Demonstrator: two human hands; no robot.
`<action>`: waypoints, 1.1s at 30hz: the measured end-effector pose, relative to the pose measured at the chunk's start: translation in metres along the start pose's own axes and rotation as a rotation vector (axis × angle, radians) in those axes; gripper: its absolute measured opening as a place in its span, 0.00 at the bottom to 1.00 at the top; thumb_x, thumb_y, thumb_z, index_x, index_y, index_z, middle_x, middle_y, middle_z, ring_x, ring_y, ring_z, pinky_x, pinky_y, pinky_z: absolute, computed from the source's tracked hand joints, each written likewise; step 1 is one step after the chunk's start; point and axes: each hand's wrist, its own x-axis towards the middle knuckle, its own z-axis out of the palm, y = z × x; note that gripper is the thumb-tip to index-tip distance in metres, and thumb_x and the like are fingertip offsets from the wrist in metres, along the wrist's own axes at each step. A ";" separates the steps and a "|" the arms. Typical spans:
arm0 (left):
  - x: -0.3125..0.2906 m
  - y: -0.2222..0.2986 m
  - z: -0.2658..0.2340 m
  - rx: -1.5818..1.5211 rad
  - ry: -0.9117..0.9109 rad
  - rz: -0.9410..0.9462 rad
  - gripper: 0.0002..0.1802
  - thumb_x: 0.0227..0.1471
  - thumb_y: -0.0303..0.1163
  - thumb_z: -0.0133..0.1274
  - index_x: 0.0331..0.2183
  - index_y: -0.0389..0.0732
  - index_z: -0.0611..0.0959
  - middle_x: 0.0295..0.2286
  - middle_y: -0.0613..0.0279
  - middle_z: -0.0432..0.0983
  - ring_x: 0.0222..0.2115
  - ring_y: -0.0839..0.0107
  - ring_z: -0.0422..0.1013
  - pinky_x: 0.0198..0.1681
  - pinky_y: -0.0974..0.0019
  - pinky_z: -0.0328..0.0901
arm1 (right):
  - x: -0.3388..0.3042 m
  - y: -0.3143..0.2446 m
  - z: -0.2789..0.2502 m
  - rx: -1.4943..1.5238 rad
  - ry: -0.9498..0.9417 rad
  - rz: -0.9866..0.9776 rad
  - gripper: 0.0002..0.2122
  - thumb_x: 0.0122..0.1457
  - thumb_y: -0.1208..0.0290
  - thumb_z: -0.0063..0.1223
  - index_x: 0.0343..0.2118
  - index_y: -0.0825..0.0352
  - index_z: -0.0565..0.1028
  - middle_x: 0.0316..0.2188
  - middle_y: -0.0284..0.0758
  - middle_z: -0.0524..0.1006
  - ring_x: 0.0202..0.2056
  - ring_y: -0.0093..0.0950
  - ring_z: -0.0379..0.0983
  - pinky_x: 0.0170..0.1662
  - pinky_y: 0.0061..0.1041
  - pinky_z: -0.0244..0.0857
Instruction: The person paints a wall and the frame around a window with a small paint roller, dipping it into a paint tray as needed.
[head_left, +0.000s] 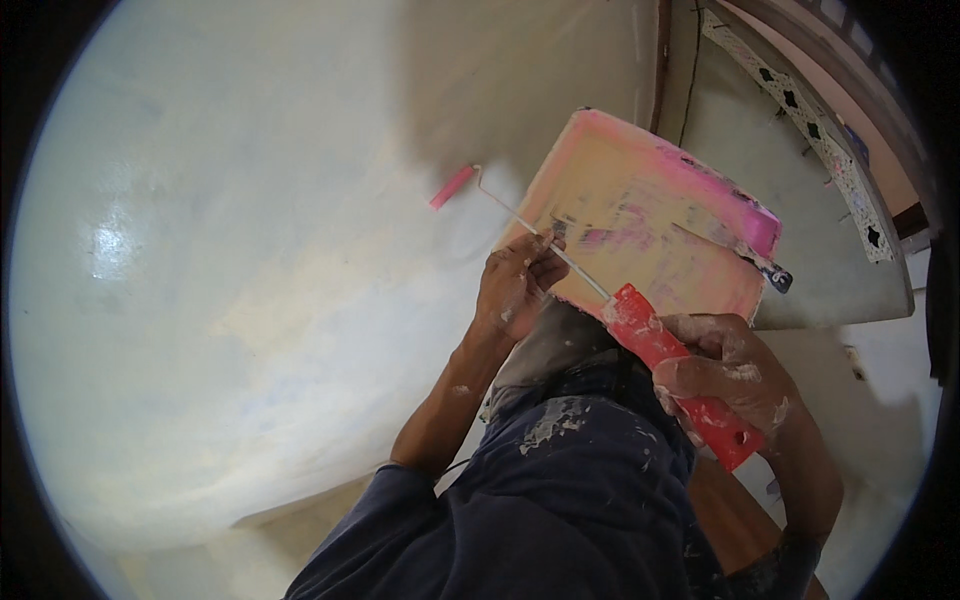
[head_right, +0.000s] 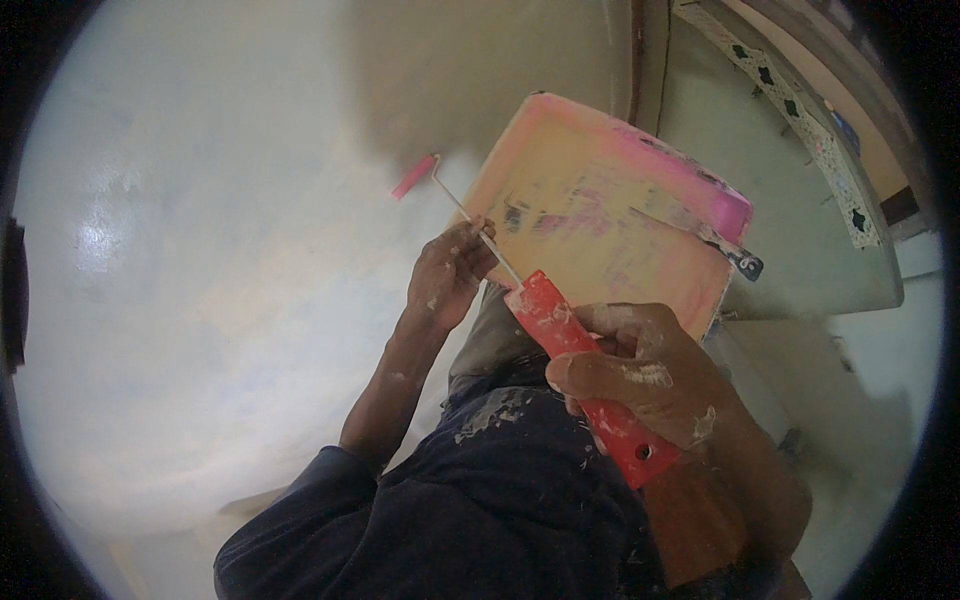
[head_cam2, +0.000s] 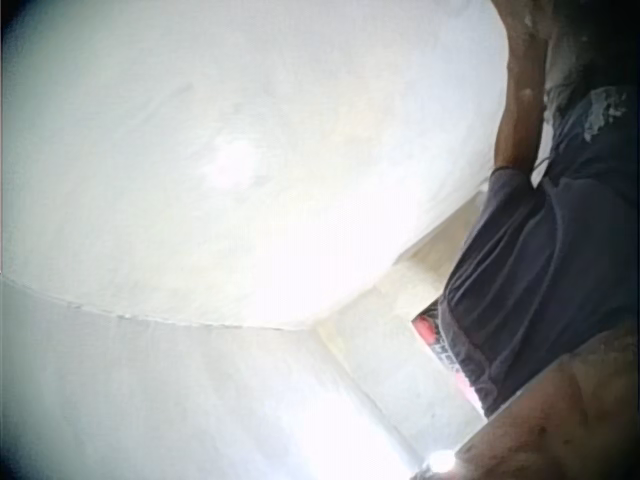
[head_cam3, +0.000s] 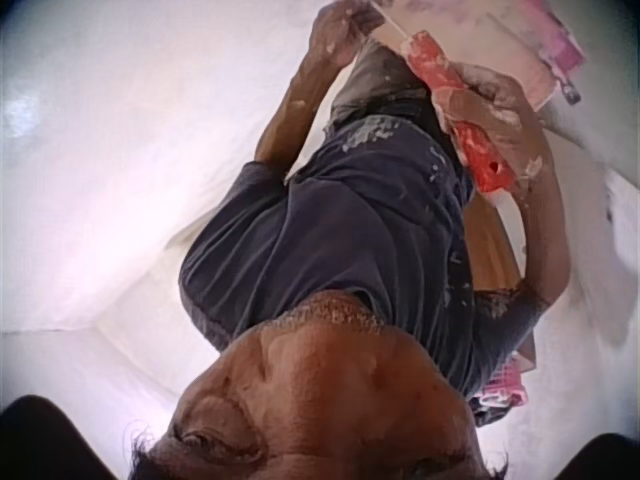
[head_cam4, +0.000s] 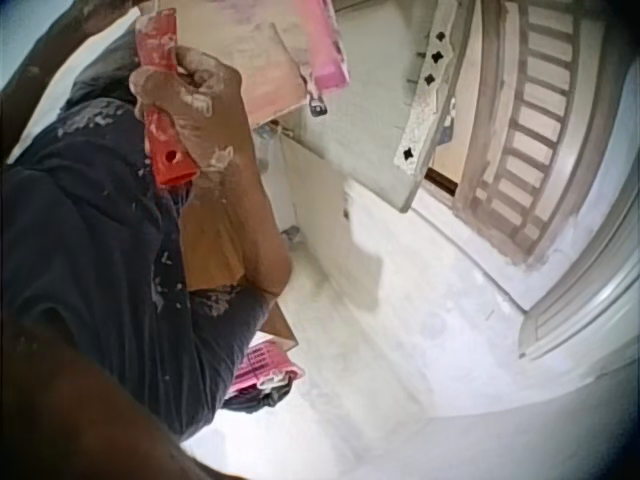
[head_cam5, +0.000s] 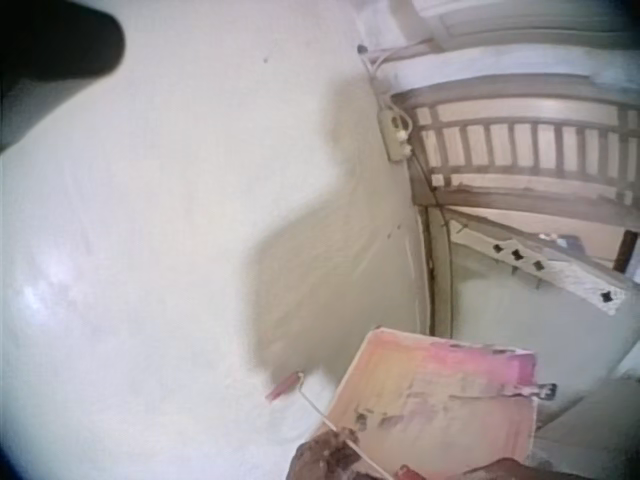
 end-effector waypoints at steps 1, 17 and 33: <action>-0.001 0.000 0.003 0.007 0.016 0.014 0.13 0.54 0.32 0.47 0.37 0.32 0.76 0.33 0.60 0.74 0.35 0.71 0.71 0.38 0.67 0.68 | -0.001 -0.002 0.000 0.027 -0.009 0.003 0.23 0.48 0.71 0.55 0.46 0.78 0.66 0.20 0.33 0.72 0.14 0.19 0.67 0.17 0.16 0.60; -0.042 0.035 0.070 0.050 -0.108 0.005 0.12 0.55 0.34 0.49 0.31 0.33 0.77 0.29 0.57 0.75 0.25 0.75 0.72 0.33 0.71 0.69 | -0.081 -0.002 -0.001 0.056 0.198 -0.077 0.28 0.36 0.67 0.59 0.40 0.81 0.68 0.15 0.37 0.71 0.09 0.21 0.63 0.13 0.19 0.58; -0.001 0.028 0.096 -0.017 -0.214 0.052 0.11 0.53 0.33 0.51 0.33 0.34 0.77 0.27 0.61 0.73 0.26 0.72 0.72 0.34 0.70 0.68 | -0.078 -0.009 -0.036 -0.028 0.230 -0.246 0.27 0.42 0.67 0.58 0.45 0.80 0.69 0.21 0.34 0.72 0.15 0.19 0.66 0.16 0.17 0.59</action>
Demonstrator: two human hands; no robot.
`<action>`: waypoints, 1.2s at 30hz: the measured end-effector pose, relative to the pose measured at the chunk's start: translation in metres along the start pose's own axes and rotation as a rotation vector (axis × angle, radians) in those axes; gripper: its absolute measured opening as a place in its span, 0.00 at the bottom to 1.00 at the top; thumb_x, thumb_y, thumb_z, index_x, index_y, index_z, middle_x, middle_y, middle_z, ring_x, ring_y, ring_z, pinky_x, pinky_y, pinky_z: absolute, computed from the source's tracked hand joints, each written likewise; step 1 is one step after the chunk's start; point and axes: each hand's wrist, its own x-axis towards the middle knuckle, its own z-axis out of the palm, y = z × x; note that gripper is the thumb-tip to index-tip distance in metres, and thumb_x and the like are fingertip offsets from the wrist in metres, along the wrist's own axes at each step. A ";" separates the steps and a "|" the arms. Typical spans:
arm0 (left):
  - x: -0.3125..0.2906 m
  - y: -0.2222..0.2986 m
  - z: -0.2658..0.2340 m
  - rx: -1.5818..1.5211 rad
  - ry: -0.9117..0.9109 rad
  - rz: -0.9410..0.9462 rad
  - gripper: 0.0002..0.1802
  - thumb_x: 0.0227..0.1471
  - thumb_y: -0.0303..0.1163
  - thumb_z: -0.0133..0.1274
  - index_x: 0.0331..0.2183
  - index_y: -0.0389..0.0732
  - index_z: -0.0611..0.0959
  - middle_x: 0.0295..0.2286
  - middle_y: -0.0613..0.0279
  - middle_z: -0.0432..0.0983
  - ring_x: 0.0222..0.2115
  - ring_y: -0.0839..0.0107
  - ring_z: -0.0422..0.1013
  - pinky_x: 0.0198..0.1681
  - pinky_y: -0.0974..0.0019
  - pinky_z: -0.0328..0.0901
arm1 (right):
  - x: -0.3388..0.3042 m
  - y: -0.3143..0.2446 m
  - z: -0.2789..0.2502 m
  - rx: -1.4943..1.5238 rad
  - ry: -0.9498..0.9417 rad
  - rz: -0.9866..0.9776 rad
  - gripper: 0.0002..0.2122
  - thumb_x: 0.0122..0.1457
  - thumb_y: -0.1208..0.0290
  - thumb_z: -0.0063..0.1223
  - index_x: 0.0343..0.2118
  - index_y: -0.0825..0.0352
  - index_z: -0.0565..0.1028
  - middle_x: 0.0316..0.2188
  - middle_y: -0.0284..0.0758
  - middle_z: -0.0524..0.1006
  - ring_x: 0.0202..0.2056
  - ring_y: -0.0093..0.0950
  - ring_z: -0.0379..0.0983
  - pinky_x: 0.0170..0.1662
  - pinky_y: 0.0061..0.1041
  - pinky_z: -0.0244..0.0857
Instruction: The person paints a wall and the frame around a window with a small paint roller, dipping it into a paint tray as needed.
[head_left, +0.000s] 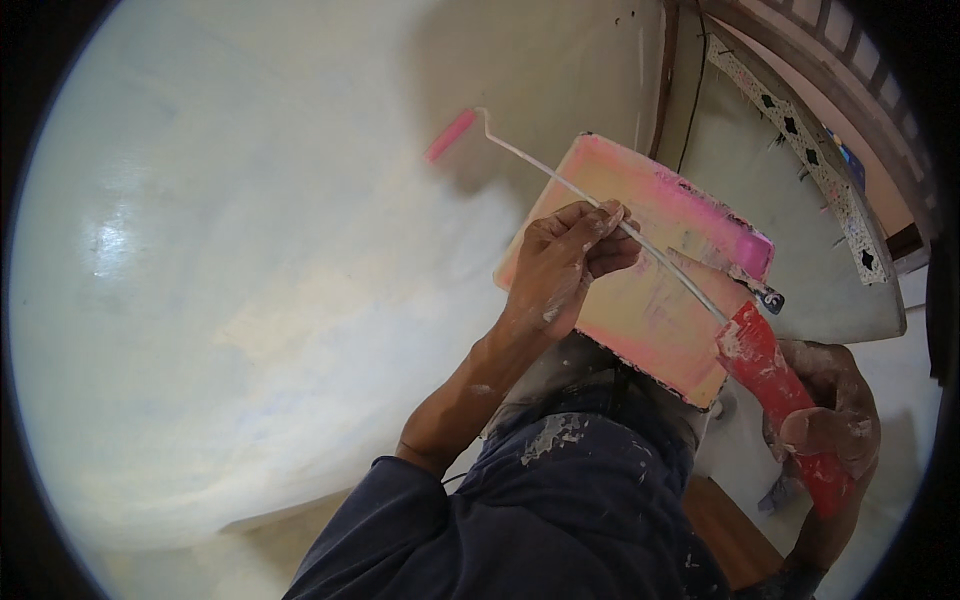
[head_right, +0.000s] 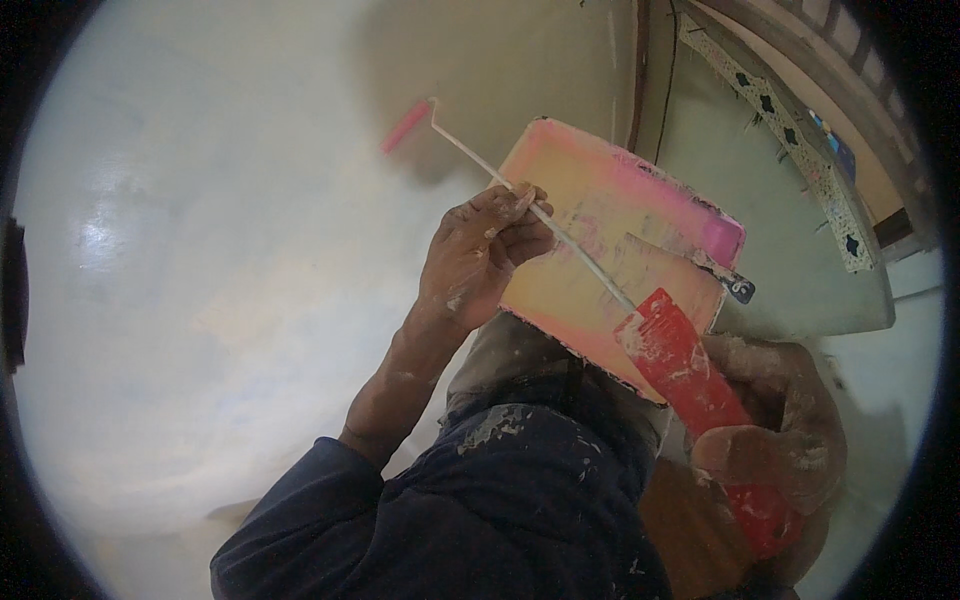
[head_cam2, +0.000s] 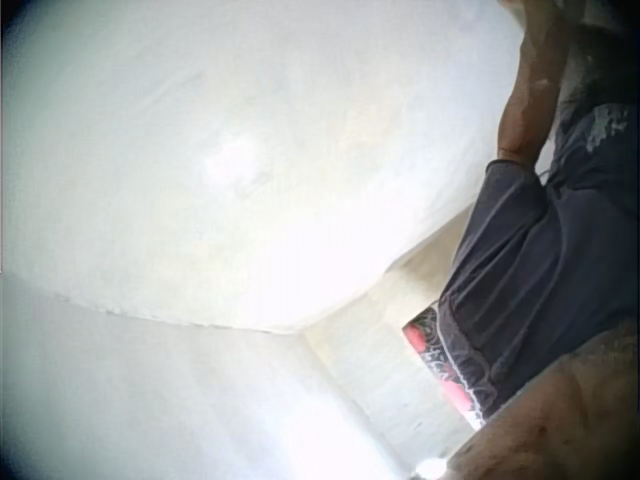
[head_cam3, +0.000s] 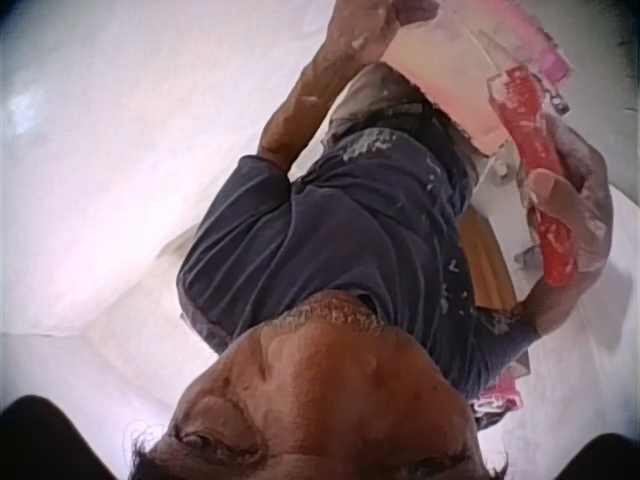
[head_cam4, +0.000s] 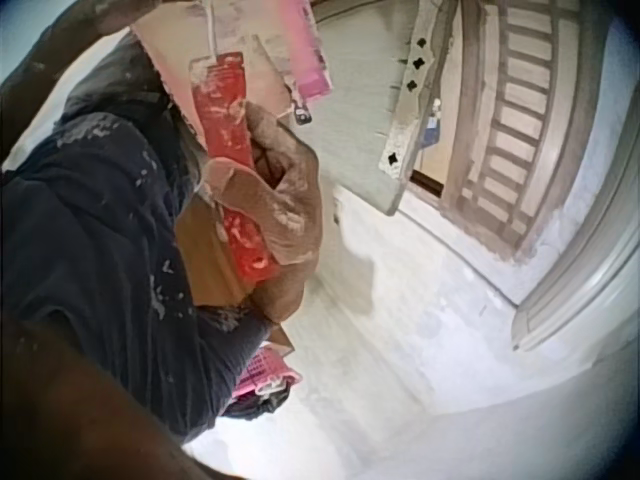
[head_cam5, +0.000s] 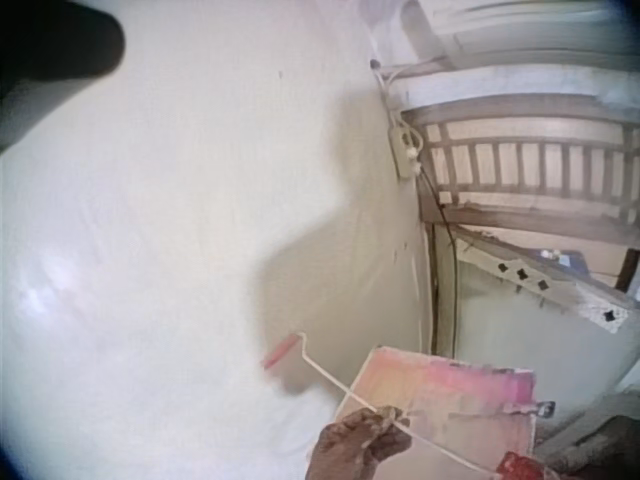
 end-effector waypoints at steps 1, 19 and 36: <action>0.001 0.001 -0.003 -0.001 0.007 -0.016 0.11 0.53 0.33 0.51 0.33 0.34 0.77 0.27 0.61 0.73 0.26 0.72 0.72 0.34 0.70 0.68 | 0.001 0.001 0.003 0.004 0.010 -0.009 0.27 0.42 0.67 0.58 0.44 0.80 0.69 0.21 0.34 0.72 0.15 0.19 0.66 0.15 0.16 0.59; 0.002 0.022 0.027 0.153 -0.046 0.050 0.12 0.54 0.33 0.50 0.34 0.31 0.77 0.28 0.59 0.75 0.28 0.72 0.73 0.37 0.68 0.69 | -0.016 -0.010 -0.021 -0.012 -0.003 -0.055 0.25 0.37 0.71 0.58 0.41 0.77 0.71 0.19 0.33 0.72 0.13 0.19 0.66 0.16 0.17 0.58; -0.050 -0.069 -0.126 0.884 0.845 0.334 0.45 0.45 0.42 0.61 0.54 0.30 0.56 0.50 0.50 0.58 0.51 0.57 0.58 0.53 0.56 0.56 | -0.013 0.216 -0.075 -0.553 0.515 -0.263 0.11 0.47 0.77 0.52 0.35 0.68 0.67 0.19 0.28 0.68 0.15 0.16 0.63 0.18 0.18 0.59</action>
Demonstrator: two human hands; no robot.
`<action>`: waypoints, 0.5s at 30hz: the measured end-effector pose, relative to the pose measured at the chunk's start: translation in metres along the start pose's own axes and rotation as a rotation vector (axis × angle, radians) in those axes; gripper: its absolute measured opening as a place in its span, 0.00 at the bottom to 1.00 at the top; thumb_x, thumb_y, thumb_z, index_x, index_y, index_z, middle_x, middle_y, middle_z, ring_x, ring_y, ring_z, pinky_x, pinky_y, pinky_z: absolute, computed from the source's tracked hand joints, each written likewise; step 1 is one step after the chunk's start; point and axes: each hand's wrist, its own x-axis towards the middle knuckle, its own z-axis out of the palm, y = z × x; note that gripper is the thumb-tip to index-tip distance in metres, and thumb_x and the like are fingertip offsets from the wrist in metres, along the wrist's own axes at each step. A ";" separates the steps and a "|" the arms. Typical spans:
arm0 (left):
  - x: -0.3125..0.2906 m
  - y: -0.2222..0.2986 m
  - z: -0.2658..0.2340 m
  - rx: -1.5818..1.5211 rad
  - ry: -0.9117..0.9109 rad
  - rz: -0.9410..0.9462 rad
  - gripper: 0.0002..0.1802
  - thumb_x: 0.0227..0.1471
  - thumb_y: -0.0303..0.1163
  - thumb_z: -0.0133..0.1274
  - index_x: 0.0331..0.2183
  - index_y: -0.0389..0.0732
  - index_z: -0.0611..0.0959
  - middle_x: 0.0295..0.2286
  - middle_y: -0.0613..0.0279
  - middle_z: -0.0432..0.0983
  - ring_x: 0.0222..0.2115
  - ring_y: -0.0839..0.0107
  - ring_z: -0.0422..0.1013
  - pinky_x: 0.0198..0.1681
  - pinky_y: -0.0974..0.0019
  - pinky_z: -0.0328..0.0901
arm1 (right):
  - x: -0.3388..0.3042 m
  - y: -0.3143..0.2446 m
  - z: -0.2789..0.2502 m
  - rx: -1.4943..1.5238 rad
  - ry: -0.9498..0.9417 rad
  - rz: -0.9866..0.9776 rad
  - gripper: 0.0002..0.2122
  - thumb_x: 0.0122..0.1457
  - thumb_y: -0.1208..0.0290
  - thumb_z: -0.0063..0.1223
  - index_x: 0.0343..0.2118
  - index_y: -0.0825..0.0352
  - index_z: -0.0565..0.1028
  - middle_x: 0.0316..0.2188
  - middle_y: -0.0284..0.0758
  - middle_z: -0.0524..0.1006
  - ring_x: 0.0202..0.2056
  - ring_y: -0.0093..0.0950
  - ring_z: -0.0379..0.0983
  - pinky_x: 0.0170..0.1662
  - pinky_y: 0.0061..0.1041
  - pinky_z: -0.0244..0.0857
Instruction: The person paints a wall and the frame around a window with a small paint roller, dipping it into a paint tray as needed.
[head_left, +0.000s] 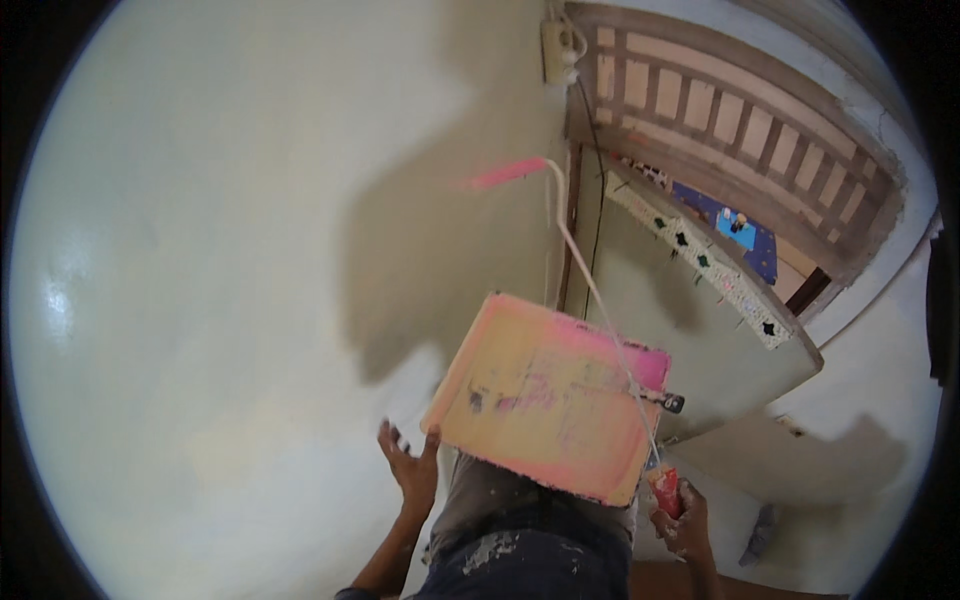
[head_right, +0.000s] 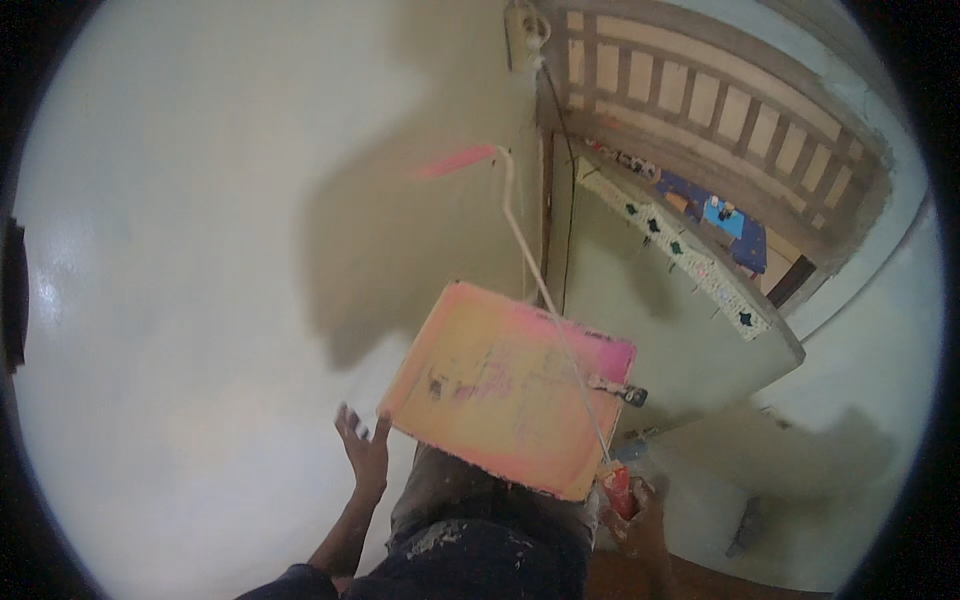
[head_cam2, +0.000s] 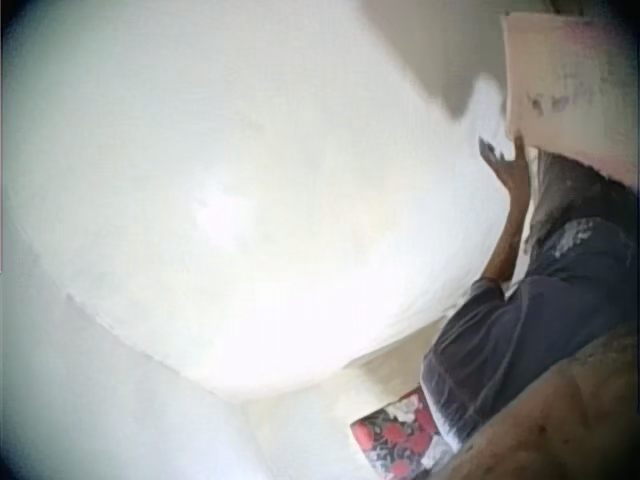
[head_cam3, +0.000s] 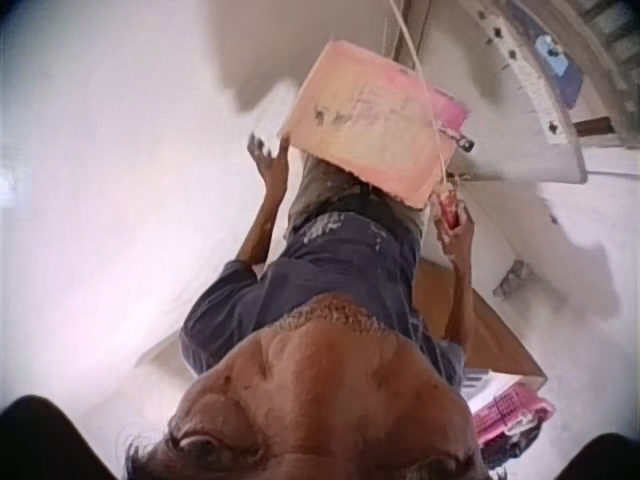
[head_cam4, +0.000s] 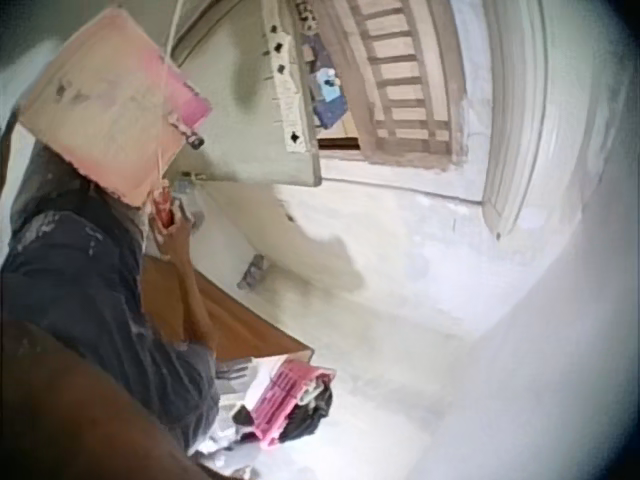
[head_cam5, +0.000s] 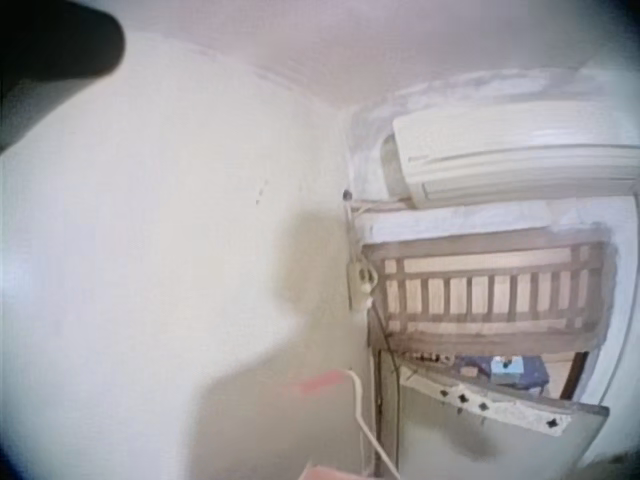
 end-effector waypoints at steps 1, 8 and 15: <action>0.003 -0.015 -0.005 -0.122 -0.093 -0.248 0.43 0.46 0.44 0.59 0.54 0.31 0.57 0.49 0.50 0.61 0.50 0.59 0.59 0.52 0.57 0.57 | 0.003 0.003 0.003 0.032 0.008 -0.007 0.11 0.47 0.78 0.52 0.35 0.68 0.67 0.18 0.28 0.68 0.14 0.16 0.64 0.17 0.18 0.59; 0.013 -0.041 0.018 -0.438 -0.568 -0.673 0.33 0.52 0.54 0.45 0.50 0.38 0.70 0.43 0.57 0.72 0.44 0.64 0.67 0.49 0.60 0.60 | 0.027 -0.034 0.017 0.177 0.112 -0.010 0.15 0.47 0.78 0.55 0.40 0.69 0.69 0.20 0.29 0.69 0.14 0.17 0.64 0.16 0.19 0.59; 0.019 -0.045 0.042 -0.883 -0.629 -0.644 0.27 0.48 0.41 0.46 0.49 0.38 0.70 0.43 0.54 0.71 0.44 0.60 0.67 0.48 0.55 0.62 | 0.027 -0.030 0.017 -0.147 0.205 -0.116 0.14 0.44 0.74 0.57 0.35 0.71 0.71 0.20 0.29 0.67 0.19 0.18 0.59 0.24 0.19 0.56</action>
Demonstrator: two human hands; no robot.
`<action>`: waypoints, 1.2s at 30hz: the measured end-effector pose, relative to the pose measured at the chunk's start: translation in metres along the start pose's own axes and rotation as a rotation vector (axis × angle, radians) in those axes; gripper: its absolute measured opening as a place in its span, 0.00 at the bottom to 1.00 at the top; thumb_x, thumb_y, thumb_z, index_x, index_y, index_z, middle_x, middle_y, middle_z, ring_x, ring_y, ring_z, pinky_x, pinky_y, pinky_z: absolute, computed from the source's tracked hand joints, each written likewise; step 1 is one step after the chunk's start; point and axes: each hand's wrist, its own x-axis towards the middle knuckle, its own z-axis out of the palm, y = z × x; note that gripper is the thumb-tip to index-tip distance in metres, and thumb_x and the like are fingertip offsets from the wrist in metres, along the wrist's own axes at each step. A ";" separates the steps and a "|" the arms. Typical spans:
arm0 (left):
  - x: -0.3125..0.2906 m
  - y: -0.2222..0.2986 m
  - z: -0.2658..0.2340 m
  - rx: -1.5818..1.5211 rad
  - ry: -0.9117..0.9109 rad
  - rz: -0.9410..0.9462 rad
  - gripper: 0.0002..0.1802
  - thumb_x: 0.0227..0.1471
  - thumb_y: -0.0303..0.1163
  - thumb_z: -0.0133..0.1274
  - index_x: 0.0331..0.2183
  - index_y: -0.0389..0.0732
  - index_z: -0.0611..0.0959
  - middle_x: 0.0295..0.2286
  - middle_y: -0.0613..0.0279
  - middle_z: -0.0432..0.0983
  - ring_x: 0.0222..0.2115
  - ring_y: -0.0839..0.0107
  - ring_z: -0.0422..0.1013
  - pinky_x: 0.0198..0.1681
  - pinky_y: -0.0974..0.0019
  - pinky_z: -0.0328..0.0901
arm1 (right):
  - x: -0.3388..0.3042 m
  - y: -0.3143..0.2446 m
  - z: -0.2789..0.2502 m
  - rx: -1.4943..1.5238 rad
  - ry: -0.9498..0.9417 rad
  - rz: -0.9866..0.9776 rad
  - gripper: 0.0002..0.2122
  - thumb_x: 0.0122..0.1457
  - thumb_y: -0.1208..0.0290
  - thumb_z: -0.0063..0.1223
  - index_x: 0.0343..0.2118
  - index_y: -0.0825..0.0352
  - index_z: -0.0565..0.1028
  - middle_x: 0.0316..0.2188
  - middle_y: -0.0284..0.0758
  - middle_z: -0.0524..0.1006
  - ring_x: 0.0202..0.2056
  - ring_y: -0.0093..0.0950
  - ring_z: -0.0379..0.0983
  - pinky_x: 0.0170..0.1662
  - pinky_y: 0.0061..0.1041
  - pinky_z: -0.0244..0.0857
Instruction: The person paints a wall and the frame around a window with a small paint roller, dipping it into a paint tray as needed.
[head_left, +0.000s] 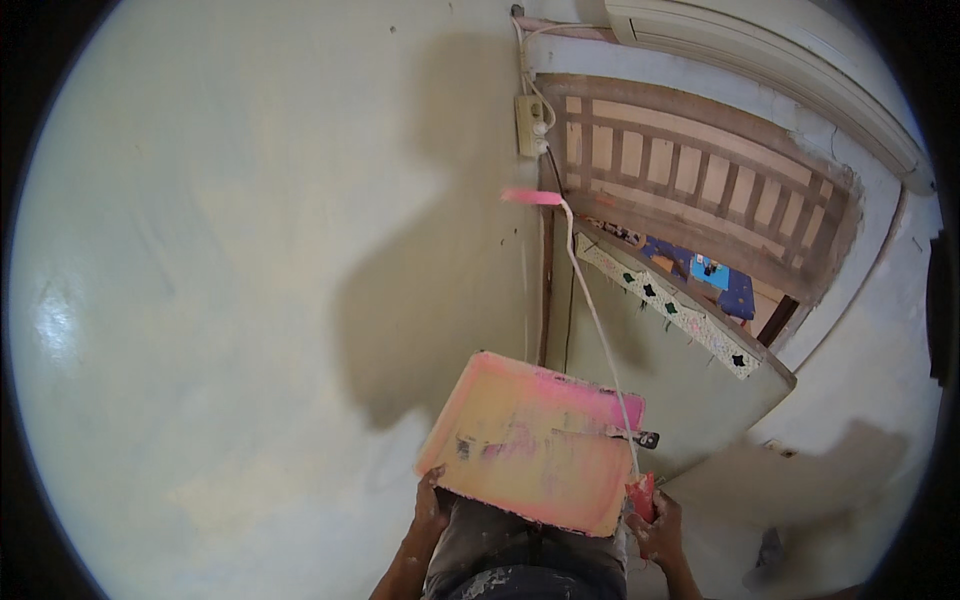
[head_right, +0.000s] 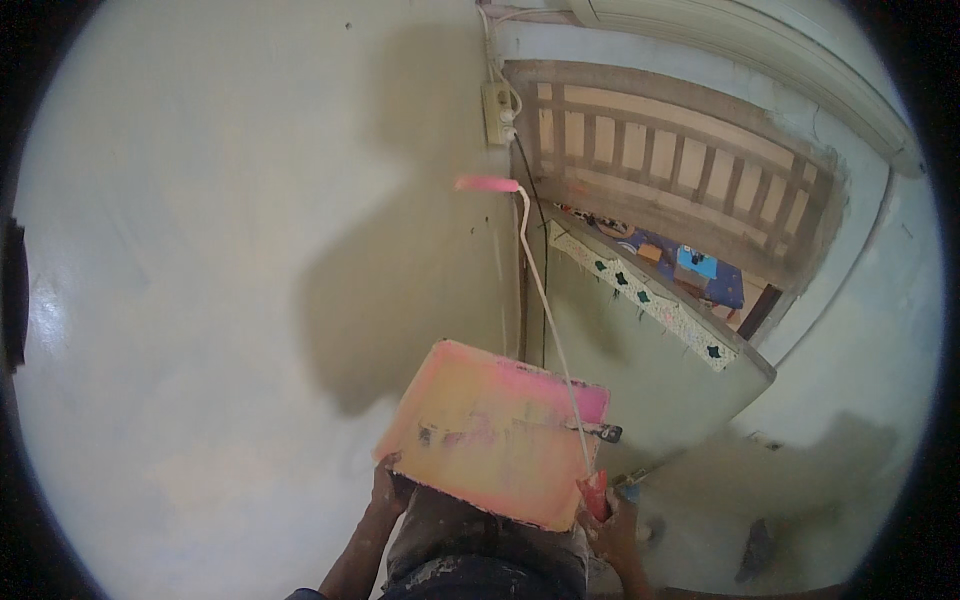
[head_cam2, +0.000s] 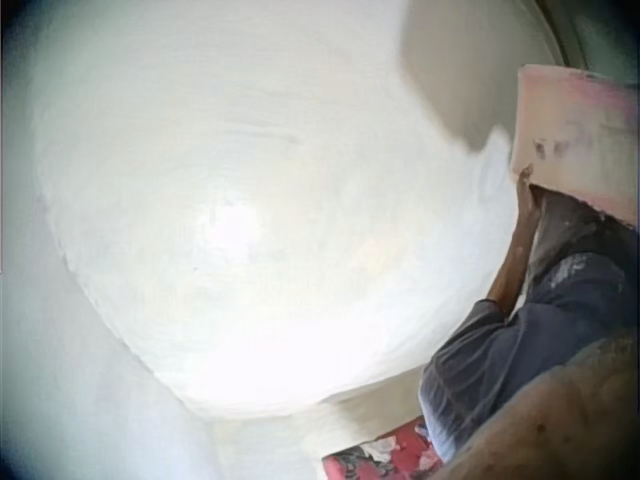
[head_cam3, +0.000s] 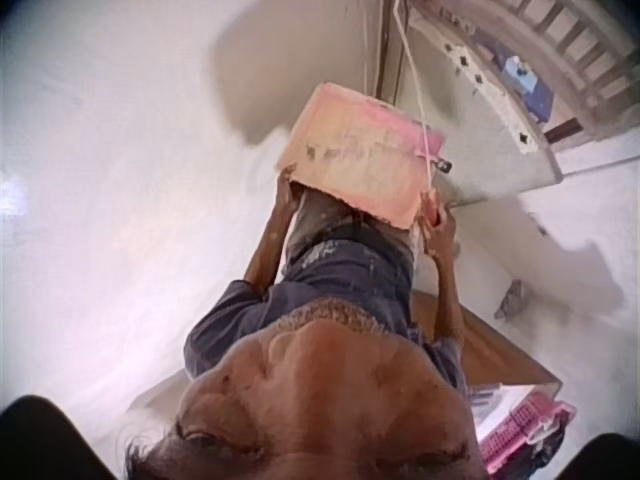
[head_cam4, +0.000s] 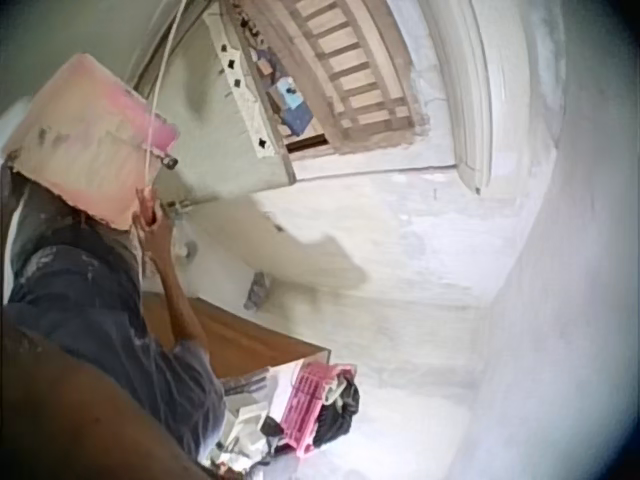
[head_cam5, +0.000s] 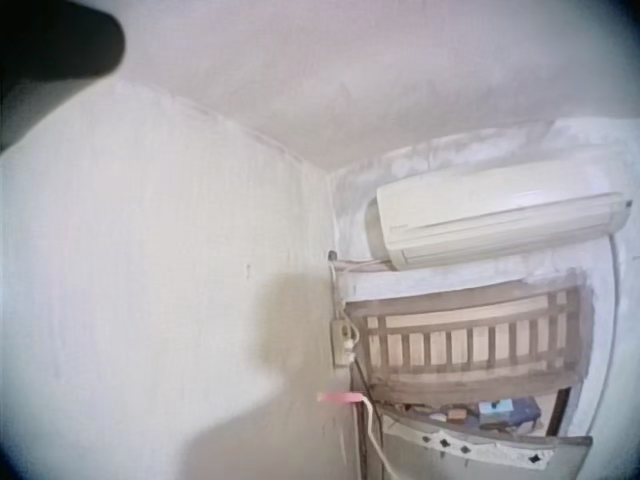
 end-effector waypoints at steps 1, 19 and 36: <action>0.001 0.002 0.001 -0.041 -0.001 0.021 0.27 0.48 0.41 0.45 0.48 0.37 0.70 0.43 0.54 0.71 0.44 0.59 0.67 0.47 0.55 0.62 | -0.002 0.011 0.004 -0.014 -0.004 0.018 0.13 0.43 0.74 0.57 0.34 0.71 0.71 0.20 0.30 0.67 0.20 0.19 0.58 0.24 0.19 0.56; 0.163 0.022 0.010 -0.287 -0.273 0.193 0.22 0.56 0.41 0.38 0.46 0.37 0.70 0.44 0.53 0.70 0.45 0.60 0.67 0.50 0.55 0.63 | -0.059 0.002 -0.057 -0.269 0.029 0.189 0.22 0.48 0.67 0.61 0.45 0.67 0.68 0.34 0.43 0.77 0.33 0.41 0.76 0.38 0.33 0.69; 0.139 0.026 0.034 -0.311 -0.195 0.127 0.22 0.54 0.42 0.47 0.46 0.38 0.69 0.42 0.56 0.71 0.44 0.62 0.67 0.49 0.57 0.64 | -0.020 -0.043 -0.091 -0.635 -0.281 0.238 0.24 0.44 0.73 0.62 0.46 0.70 0.69 0.33 0.47 0.76 0.34 0.43 0.74 0.37 0.33 0.68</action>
